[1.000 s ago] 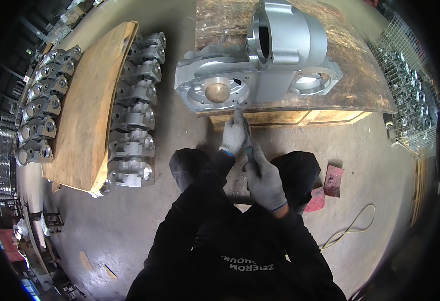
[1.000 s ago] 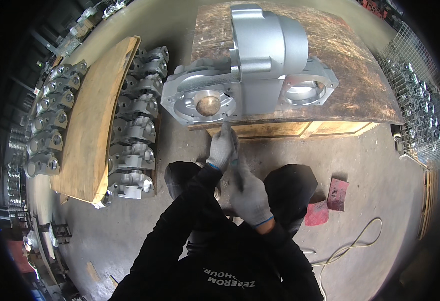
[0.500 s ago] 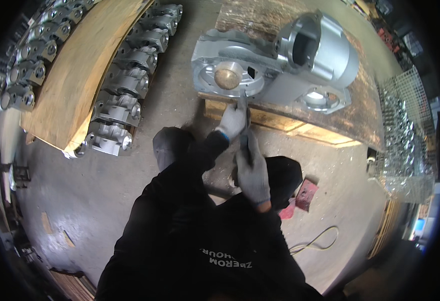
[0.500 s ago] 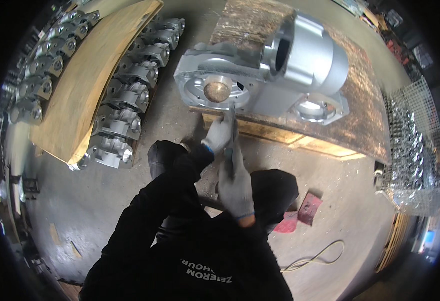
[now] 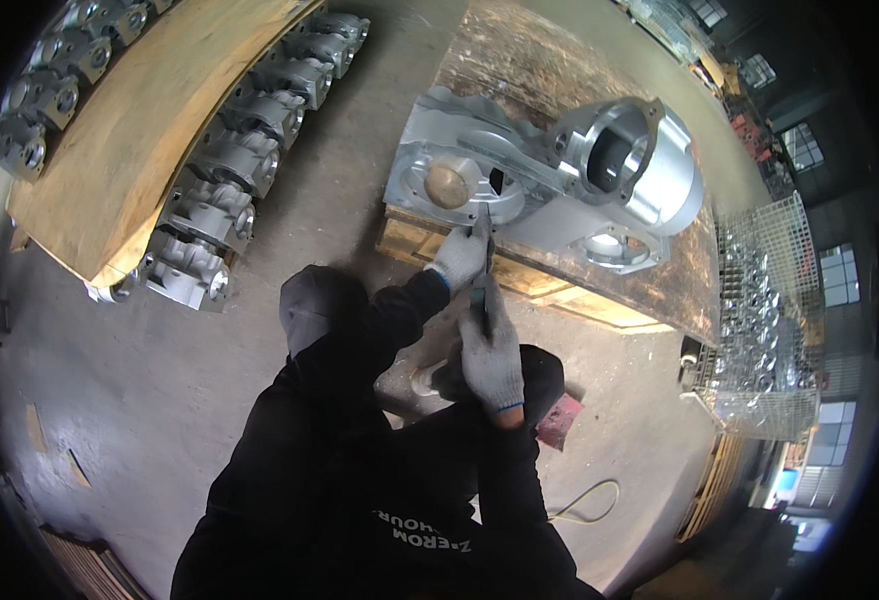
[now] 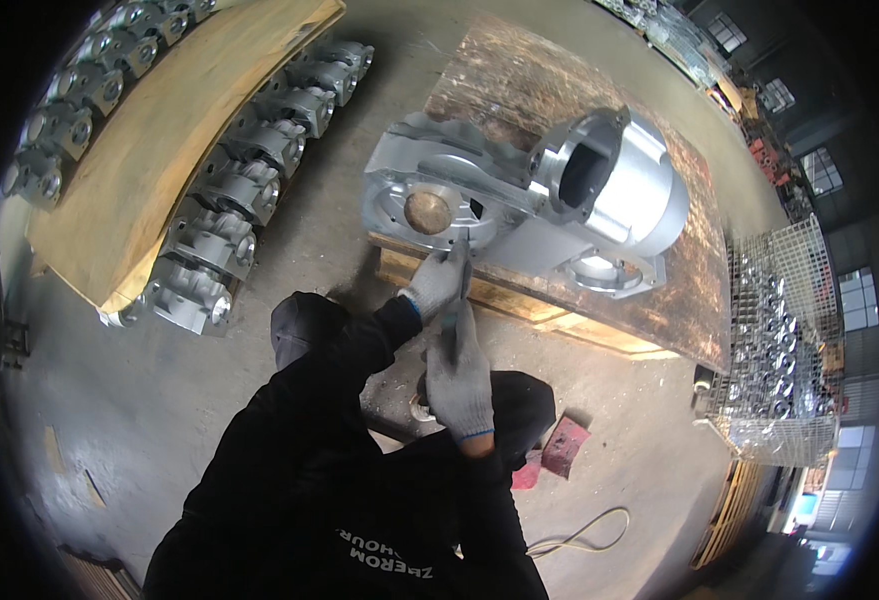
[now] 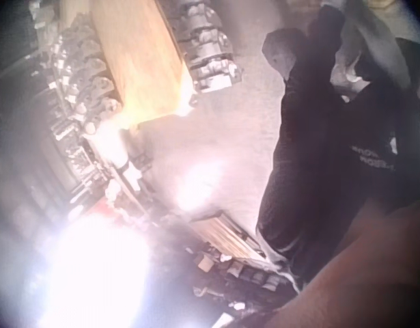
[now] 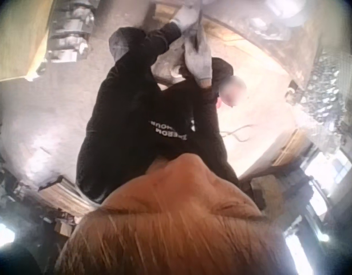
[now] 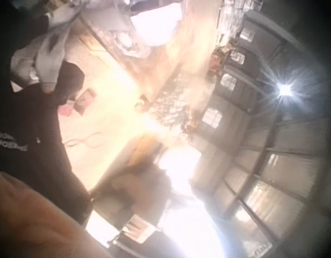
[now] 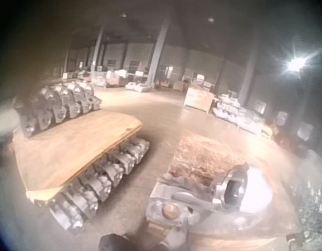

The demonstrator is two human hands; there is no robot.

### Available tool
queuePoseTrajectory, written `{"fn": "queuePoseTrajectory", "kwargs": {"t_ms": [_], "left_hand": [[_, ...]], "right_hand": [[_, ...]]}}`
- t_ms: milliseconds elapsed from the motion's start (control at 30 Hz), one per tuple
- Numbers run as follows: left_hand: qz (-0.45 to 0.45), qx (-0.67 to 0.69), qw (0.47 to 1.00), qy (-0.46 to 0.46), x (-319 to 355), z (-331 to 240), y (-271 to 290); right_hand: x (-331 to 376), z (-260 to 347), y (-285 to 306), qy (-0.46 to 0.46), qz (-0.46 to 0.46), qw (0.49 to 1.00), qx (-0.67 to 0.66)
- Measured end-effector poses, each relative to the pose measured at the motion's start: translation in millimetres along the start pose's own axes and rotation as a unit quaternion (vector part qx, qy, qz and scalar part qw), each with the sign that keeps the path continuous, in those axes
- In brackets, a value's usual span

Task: The person uses a metal file to deburr the edges and surfaces of a large cast metal component on a wooden workbench. They repeatedly reposition and rotate the part to access different edges, then place the finished part on a stack of similar components.

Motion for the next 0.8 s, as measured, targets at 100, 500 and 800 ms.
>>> {"fn": "queuePoseTrajectory", "kwargs": {"t_ms": [100, 500, 800], "left_hand": [[-0.038, 0.093, 0.995, 0.019, 7, 0, 8], [-0.172, -0.137, 0.973, -0.076, -12, -17, 57], [-0.166, -0.256, 0.938, -0.163, -24, -20, 56]], "right_hand": [[-2, -18, 6, -0.074, 0.014, 0.996, -0.038], [-57, 16, 34, 0.086, 0.060, 0.979, 0.173], [-70, 23, 38, 0.073, 0.076, 0.964, 0.242]]}}
Point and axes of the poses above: each hand's wrist, its own x-axis away from the middle knuckle, its own y-axis out of the back of the hand, z = x × y, the point moved 7 cm from there along -x, towards the middle knuckle, and after that the axes turned 9 degrees about -x, right-handed, at the moved point
